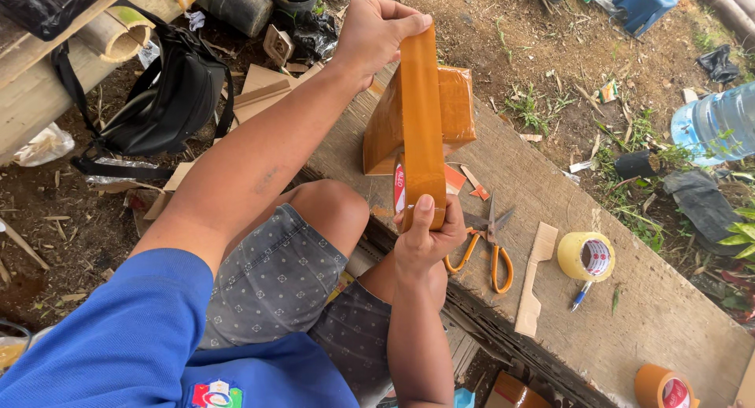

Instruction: The person assembles a small cardboard box by folding and taping its edges with brown packing tape. They then cut a piece of cardboard with scissors and place it inside the box.

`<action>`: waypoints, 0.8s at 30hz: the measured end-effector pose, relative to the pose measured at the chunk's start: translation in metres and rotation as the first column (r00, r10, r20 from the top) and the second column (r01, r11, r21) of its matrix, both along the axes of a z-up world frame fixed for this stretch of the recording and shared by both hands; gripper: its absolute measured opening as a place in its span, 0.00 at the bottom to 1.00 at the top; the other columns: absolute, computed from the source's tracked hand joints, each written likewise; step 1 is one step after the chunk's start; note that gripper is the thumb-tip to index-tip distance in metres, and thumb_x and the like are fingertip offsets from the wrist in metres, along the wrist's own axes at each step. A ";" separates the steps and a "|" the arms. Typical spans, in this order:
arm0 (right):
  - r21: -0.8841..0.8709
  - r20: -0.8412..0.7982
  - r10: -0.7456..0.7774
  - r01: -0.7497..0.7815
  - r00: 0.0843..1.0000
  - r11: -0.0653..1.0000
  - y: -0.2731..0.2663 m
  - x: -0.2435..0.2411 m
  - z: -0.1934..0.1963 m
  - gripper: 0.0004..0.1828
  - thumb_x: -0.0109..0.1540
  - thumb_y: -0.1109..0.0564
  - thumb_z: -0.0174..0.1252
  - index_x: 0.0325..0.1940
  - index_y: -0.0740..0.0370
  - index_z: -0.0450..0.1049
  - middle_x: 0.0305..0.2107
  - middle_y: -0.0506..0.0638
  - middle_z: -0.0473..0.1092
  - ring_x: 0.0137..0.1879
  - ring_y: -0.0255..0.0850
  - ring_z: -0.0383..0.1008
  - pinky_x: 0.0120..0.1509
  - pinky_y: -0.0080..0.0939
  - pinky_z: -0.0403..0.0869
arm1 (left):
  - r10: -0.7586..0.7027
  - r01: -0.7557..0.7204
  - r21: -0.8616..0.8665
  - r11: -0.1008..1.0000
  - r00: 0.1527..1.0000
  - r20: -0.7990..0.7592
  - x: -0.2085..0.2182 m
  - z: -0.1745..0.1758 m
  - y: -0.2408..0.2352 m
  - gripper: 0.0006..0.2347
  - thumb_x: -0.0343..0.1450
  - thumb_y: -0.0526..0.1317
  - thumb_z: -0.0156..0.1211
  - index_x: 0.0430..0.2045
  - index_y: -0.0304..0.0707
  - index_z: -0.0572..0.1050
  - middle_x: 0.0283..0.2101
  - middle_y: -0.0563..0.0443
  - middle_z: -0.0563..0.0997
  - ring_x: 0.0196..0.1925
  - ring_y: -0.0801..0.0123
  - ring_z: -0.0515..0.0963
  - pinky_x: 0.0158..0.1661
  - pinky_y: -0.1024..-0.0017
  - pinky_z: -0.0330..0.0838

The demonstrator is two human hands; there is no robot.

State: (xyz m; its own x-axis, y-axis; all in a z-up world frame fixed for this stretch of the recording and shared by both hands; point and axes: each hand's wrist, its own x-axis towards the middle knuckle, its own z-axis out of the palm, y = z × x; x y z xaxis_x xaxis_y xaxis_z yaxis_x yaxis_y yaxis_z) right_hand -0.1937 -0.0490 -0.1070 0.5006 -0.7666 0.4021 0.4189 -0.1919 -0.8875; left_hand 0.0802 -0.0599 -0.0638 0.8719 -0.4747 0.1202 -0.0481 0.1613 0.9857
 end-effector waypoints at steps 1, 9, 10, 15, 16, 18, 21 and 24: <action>0.003 -0.002 -0.002 0.002 1.000 1.000 0.000 0.000 0.000 0.16 0.70 0.51 0.58 0.36 0.67 0.69 0.22 0.49 0.70 0.22 0.32 0.69 0.28 0.32 0.69 | -0.002 0.002 -0.003 1.000 1.000 -0.001 -0.001 0.000 0.000 0.10 0.65 0.45 0.73 0.28 0.38 0.83 0.30 0.54 0.87 0.30 0.79 0.84 0.29 0.75 0.81; 0.020 0.031 0.020 -0.021 0.999 1.000 -0.002 0.000 -0.005 0.16 0.70 0.50 0.58 0.37 0.67 0.69 0.22 0.50 0.70 0.22 0.31 0.68 0.27 0.32 0.71 | -0.005 0.006 0.021 1.000 0.999 -0.036 -0.005 0.001 0.001 0.09 0.66 0.43 0.71 0.30 0.37 0.83 0.33 0.50 0.87 0.34 0.74 0.86 0.34 0.69 0.84; 0.015 0.033 0.015 -0.016 0.999 1.000 -0.002 0.000 -0.008 0.17 0.70 0.50 0.58 0.36 0.67 0.69 0.22 0.50 0.70 0.22 0.32 0.68 0.27 0.32 0.71 | -0.009 0.011 0.032 0.999 0.997 -0.070 -0.005 0.001 0.001 0.09 0.66 0.43 0.71 0.30 0.37 0.83 0.33 0.49 0.87 0.33 0.73 0.85 0.33 0.69 0.83; -0.033 0.091 -0.016 0.019 0.996 0.999 -0.006 0.003 -0.023 0.19 0.69 0.48 0.59 0.36 0.67 0.68 0.21 0.51 0.70 0.22 0.32 0.68 0.26 0.32 0.70 | -0.144 0.139 -0.036 0.990 0.960 -0.241 -0.005 -0.015 0.004 0.07 0.66 0.39 0.70 0.30 0.35 0.82 0.33 0.51 0.87 0.33 0.75 0.89 0.28 0.72 0.84; -0.037 0.113 -0.014 0.018 0.993 0.999 -0.007 0.006 -0.026 0.19 0.69 0.48 0.60 0.35 0.66 0.67 0.21 0.50 0.69 0.22 0.32 0.68 0.26 0.32 0.70 | -0.164 0.158 -0.044 0.987 0.940 -0.300 -0.003 -0.020 0.005 0.06 0.65 0.38 0.69 0.30 0.35 0.82 0.33 0.52 0.87 0.33 0.76 0.89 0.26 0.73 0.83; -0.046 0.155 -0.010 0.017 0.988 0.999 -0.009 0.010 -0.031 0.21 0.69 0.47 0.61 0.34 0.65 0.66 0.20 0.50 0.68 0.21 0.31 0.67 0.25 0.32 0.69 | -0.201 0.180 -0.089 0.980 0.903 -0.379 -0.001 -0.032 0.004 0.05 0.66 0.35 0.69 0.30 0.33 0.82 0.31 0.48 0.86 0.30 0.73 0.85 0.21 0.75 0.73; -0.092 0.172 -0.042 0.059 0.984 0.994 -0.010 0.015 -0.036 0.22 0.69 0.45 0.61 0.35 0.68 0.67 0.21 0.51 0.68 0.21 0.33 0.67 0.25 0.32 0.68 | -0.185 0.161 -0.090 0.983 0.857 -0.481 0.000 -0.050 0.003 0.04 0.67 0.34 0.67 0.30 0.32 0.82 0.28 0.49 0.84 0.29 0.70 0.82 0.21 0.70 0.64; -0.080 0.205 0.001 0.016 0.979 0.997 -0.010 0.022 -0.034 0.23 0.68 0.45 0.61 0.36 0.69 0.68 0.22 0.53 0.70 0.22 0.33 0.68 0.26 0.32 0.69 | -0.134 0.176 0.031 0.984 0.838 -0.529 0.003 -0.058 0.001 0.04 0.70 0.38 0.64 0.29 0.36 0.79 0.26 0.52 0.79 0.31 0.66 0.78 0.36 0.58 0.69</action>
State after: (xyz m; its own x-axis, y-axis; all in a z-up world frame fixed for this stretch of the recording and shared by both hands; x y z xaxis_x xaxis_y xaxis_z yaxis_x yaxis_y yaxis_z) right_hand -0.1716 -0.0587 -0.1408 0.3956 -0.7308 0.5562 0.5881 -0.2636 -0.7646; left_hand 0.0828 -0.0590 -0.1215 0.7090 -0.5980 -0.3737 0.4971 0.0478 0.8664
